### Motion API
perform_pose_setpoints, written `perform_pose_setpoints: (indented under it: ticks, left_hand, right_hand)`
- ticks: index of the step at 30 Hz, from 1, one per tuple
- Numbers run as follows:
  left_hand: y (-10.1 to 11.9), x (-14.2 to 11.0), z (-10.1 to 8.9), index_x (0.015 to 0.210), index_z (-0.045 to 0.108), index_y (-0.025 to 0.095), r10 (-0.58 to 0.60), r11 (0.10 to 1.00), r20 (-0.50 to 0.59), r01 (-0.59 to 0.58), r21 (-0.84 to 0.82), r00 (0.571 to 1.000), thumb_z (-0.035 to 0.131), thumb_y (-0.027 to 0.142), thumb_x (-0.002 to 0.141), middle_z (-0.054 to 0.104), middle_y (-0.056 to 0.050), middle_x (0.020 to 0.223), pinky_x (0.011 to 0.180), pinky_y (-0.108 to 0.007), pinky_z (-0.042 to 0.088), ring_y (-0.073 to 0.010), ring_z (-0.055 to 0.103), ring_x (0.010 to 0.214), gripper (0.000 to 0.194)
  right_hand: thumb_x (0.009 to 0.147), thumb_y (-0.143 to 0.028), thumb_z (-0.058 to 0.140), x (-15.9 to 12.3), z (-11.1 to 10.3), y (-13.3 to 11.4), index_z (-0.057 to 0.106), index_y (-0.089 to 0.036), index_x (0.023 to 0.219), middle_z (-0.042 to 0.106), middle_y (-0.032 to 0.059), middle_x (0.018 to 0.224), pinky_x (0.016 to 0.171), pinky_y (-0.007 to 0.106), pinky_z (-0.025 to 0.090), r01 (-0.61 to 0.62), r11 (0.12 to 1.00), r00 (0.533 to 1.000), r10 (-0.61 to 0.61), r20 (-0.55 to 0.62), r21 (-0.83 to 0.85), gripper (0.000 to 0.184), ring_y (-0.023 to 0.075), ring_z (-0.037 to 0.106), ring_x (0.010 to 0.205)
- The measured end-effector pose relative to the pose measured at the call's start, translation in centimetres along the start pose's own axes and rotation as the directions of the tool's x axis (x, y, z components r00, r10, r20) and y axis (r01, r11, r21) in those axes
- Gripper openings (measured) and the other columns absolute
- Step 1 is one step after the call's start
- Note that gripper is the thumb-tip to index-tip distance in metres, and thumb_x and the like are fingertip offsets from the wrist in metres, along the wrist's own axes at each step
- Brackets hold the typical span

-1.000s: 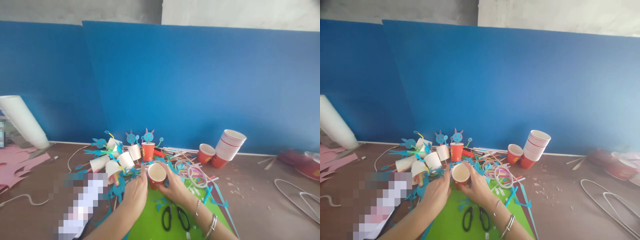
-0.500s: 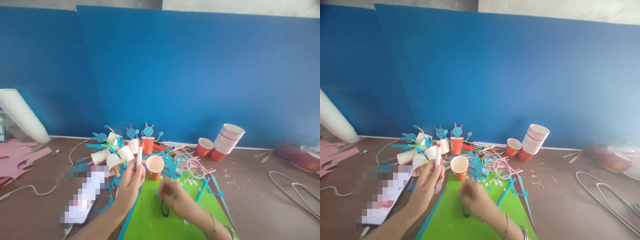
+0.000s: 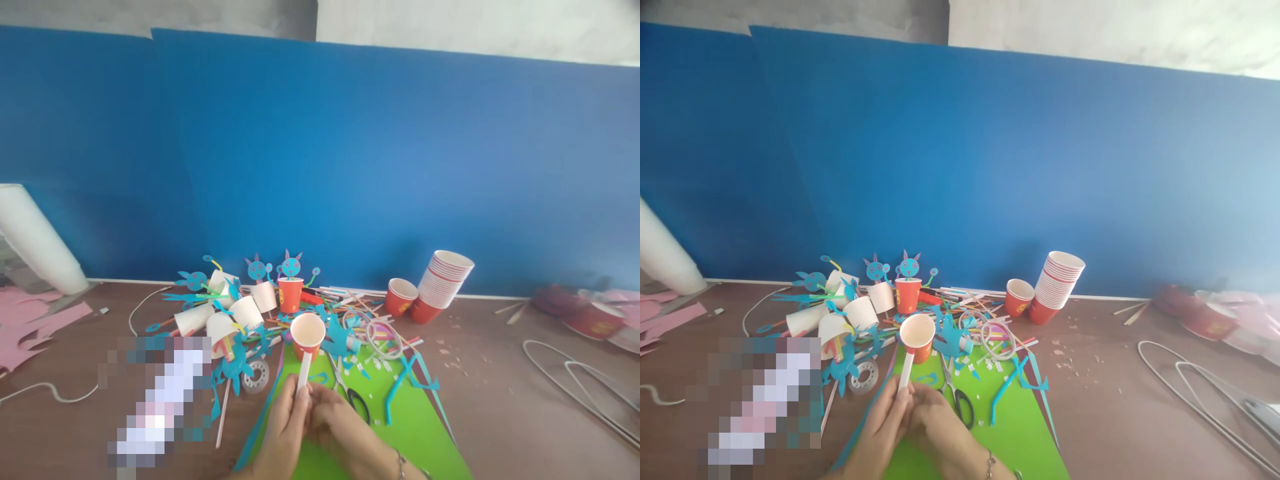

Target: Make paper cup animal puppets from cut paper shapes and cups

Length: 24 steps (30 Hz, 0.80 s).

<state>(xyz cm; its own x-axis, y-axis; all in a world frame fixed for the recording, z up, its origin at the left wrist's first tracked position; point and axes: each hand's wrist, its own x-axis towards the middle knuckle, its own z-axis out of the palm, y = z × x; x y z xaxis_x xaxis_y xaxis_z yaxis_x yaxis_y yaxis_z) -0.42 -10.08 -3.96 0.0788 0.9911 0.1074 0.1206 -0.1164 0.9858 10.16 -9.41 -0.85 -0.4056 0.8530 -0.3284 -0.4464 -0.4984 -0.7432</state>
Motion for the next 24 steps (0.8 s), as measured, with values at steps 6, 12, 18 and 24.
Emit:
perform_pose_setpoints:
  ticks: [6,12,18,24]
  left_hand:
    - [1.1,0.1,-0.4,0.098,0.057,0.019,-0.109,0.991,0.095,0.116,-0.072,0.989,0.040,0.060,0.089,0.063,-0.006,0.089,0.085,-0.033,0.048,-0.0228,0.059,0.090,0.045]
    - [1.4,0.9,-0.4,0.116,0.058,0.019,0.021,0.998,0.307,-0.001,-0.066,0.951,0.040,0.046,0.094,0.067,-0.008,0.103,0.091,-0.035,0.047,-0.0228,0.061,0.094,0.039]
    - [1.7,1.7,-0.9,0.124,0.056,0.023,0.020,0.995,0.366,-0.054,0.083,0.931,0.038,0.044,0.096,0.069,-0.005,0.095,0.087,-0.035,0.049,-0.0213,0.062,0.083,0.039]
    - [2.7,2.4,-1.4,0.117,0.059,0.022,0.060,0.984,0.413,-0.123,0.129,0.909,0.039,0.039,0.095,0.068,-0.005,0.097,0.086,-0.033,0.047,-0.0204,0.061,0.084,0.034]
  right_hand:
    - [0.053,-0.009,0.051,-0.4,-0.7,0.6,0.065,-0.018,0.092,0.066,-0.0012,0.076,0.071,0.026,0.043,0.089,0.992,0.995,-0.093,-0.043,-0.093,0.043,0.0175,0.061,0.078]
    - [0.075,-0.042,0.066,-1.4,-1.5,-1.8,0.069,-0.022,0.108,0.068,0.0032,0.104,0.094,0.035,0.040,0.138,0.912,0.977,-0.189,-0.096,-0.387,0.039,0.0244,0.056,0.104]
    - [0.071,-0.068,0.061,-1.0,-2.0,-1.9,0.073,-0.022,0.103,0.068,0.0065,0.111,0.102,0.041,0.036,0.187,0.819,0.934,-0.319,-0.160,-0.543,0.057,0.0290,0.054,0.111]
    - [0.075,-0.066,0.060,-0.7,-2.5,-2.1,0.074,-0.023,0.100,0.069,0.0069,0.108,0.102,0.042,0.038,0.302,0.760,0.902,-0.422,-0.084,-0.575,0.051,0.0277,0.056,0.110]
